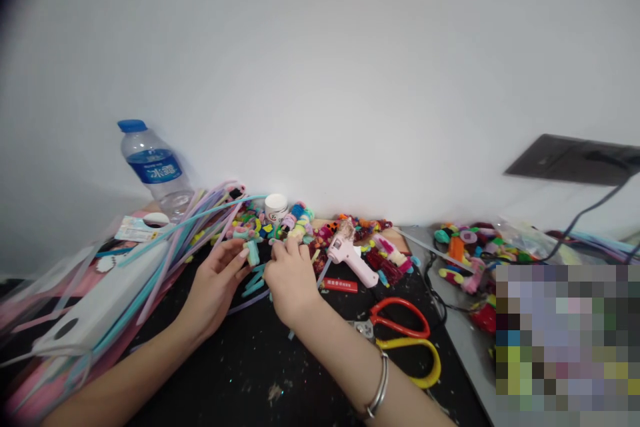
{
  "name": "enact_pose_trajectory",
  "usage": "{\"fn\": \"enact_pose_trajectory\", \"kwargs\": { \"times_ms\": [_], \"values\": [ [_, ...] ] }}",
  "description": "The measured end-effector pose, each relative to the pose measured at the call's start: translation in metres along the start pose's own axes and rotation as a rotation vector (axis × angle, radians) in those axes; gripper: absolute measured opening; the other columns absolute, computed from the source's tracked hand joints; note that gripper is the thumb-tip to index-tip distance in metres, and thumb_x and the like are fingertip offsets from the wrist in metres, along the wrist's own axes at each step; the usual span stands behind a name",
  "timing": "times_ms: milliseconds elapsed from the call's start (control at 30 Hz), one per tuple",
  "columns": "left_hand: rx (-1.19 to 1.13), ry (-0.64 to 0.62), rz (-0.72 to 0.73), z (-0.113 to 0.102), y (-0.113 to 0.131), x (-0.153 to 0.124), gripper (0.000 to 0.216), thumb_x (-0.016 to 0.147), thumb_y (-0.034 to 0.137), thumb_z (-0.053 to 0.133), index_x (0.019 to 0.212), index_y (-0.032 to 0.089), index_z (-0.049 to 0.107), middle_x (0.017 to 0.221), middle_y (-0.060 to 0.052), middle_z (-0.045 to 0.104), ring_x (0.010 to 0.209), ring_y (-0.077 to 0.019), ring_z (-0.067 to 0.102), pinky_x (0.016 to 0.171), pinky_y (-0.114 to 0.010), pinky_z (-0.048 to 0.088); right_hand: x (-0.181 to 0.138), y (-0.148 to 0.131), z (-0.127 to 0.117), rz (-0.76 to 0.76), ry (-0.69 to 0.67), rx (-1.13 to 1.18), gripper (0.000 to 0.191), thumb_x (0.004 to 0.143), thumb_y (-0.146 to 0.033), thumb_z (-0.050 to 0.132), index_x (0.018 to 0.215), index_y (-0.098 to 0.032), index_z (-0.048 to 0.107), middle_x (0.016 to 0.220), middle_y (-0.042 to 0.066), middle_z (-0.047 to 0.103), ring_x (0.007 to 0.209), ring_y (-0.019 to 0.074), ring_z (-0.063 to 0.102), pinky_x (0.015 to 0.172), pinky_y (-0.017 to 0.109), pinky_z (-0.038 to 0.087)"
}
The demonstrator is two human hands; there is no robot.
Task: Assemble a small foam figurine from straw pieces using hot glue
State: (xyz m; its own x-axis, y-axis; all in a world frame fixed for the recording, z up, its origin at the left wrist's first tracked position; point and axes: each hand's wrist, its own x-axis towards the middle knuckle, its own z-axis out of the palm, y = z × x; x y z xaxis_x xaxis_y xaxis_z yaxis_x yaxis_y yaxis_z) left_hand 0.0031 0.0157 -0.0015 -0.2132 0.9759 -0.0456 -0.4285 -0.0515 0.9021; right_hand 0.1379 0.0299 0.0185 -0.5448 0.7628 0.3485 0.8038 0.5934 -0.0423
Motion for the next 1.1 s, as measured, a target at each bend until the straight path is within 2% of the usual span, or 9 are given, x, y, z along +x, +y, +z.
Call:
{"fn": "enact_pose_trajectory", "kwargs": {
  "times_ms": [100,200,333,467,600,800,967,1100],
  "values": [
    [-0.031,-0.010,-0.020,0.000,0.000,0.000,0.023,0.072,0.023,0.070,0.093,0.019,0.061,0.091,0.000,0.059,0.089,-0.0152,0.054,0.076,-0.024,0.047,-0.005,0.005,-0.006,0.075,0.046,0.053,0.009,0.083,-0.015,0.057,0.076,-0.017,0.062,0.087,0.009,0.061,0.086,0.0235,0.048,0.067,0.034,0.037],
    [-0.059,-0.037,-0.044,0.000,0.000,0.000,0.023,0.073,0.022,0.070,0.094,0.020,0.060,0.093,0.000,0.059,0.090,-0.0147,0.055,0.077,-0.025,0.048,-0.015,0.014,-0.013,0.141,0.090,0.114,0.006,0.086,-0.018,0.054,0.082,-0.017,0.059,0.075,0.005,0.060,0.077,0.0197,0.050,0.065,0.030,0.041],
    [-0.068,-0.113,-0.087,0.002,0.001,-0.004,0.025,0.075,0.022,0.068,0.098,0.022,0.059,0.093,-0.001,0.059,0.089,-0.0143,0.055,0.078,-0.028,0.050,-0.034,0.023,-0.014,0.213,0.220,0.325,0.005,0.084,-0.016,0.054,0.087,-0.018,0.057,0.079,0.004,0.059,0.074,0.0169,0.055,0.066,0.027,0.045],
    [-0.042,-0.167,-0.131,0.004,0.002,-0.007,0.020,0.075,0.022,0.068,0.094,0.022,0.060,0.090,0.000,0.057,0.086,-0.0133,0.055,0.076,-0.027,0.051,-0.050,0.027,-0.007,0.176,0.293,0.423,0.007,0.086,-0.016,0.051,0.088,-0.019,0.057,0.080,0.004,0.062,0.075,0.0165,0.058,0.066,0.027,0.048],
    [-0.012,-0.162,-0.174,0.006,0.002,-0.009,0.019,0.073,0.023,0.069,0.090,0.021,0.062,0.089,0.001,0.058,0.083,-0.0132,0.056,0.073,-0.025,0.051,-0.059,0.028,-0.004,0.128,0.312,0.502,0.010,0.087,-0.016,0.051,0.091,-0.020,0.060,0.082,0.004,0.065,0.077,0.0163,0.060,0.069,0.028,0.050],
    [-0.048,-0.170,-0.226,0.005,0.002,-0.010,0.018,0.072,0.022,0.070,0.089,0.022,0.063,0.090,0.001,0.057,0.081,-0.0131,0.056,0.072,-0.028,0.053,-0.063,0.029,-0.008,0.050,0.391,0.502,0.029,0.088,-0.010,0.046,0.111,-0.021,0.060,0.092,0.006,0.067,0.083,0.0173,0.060,0.072,0.032,0.051],
    [-0.198,-0.243,-0.372,0.005,0.002,-0.013,0.018,0.076,0.020,0.068,0.093,0.023,0.062,0.090,0.001,0.058,0.082,-0.0142,0.058,0.079,-0.040,0.054,-0.064,0.027,-0.008,0.019,0.356,0.539,0.036,0.088,-0.008,0.044,0.117,-0.024,0.056,0.096,0.005,0.068,0.083,0.0172,0.060,0.073,0.034,0.050],
    [-0.269,-0.272,-0.435,0.004,0.001,-0.013,0.021,0.078,0.018,0.066,0.097,0.024,0.060,0.096,-0.002,0.061,0.090,-0.0173,0.059,0.081,-0.041,0.052,-0.066,0.023,-0.007,0.019,0.304,0.538,0.032,0.089,-0.009,0.044,0.115,-0.024,0.056,0.096,0.005,0.068,0.082,0.0174,0.058,0.071,0.034,0.048]
  ]
}}
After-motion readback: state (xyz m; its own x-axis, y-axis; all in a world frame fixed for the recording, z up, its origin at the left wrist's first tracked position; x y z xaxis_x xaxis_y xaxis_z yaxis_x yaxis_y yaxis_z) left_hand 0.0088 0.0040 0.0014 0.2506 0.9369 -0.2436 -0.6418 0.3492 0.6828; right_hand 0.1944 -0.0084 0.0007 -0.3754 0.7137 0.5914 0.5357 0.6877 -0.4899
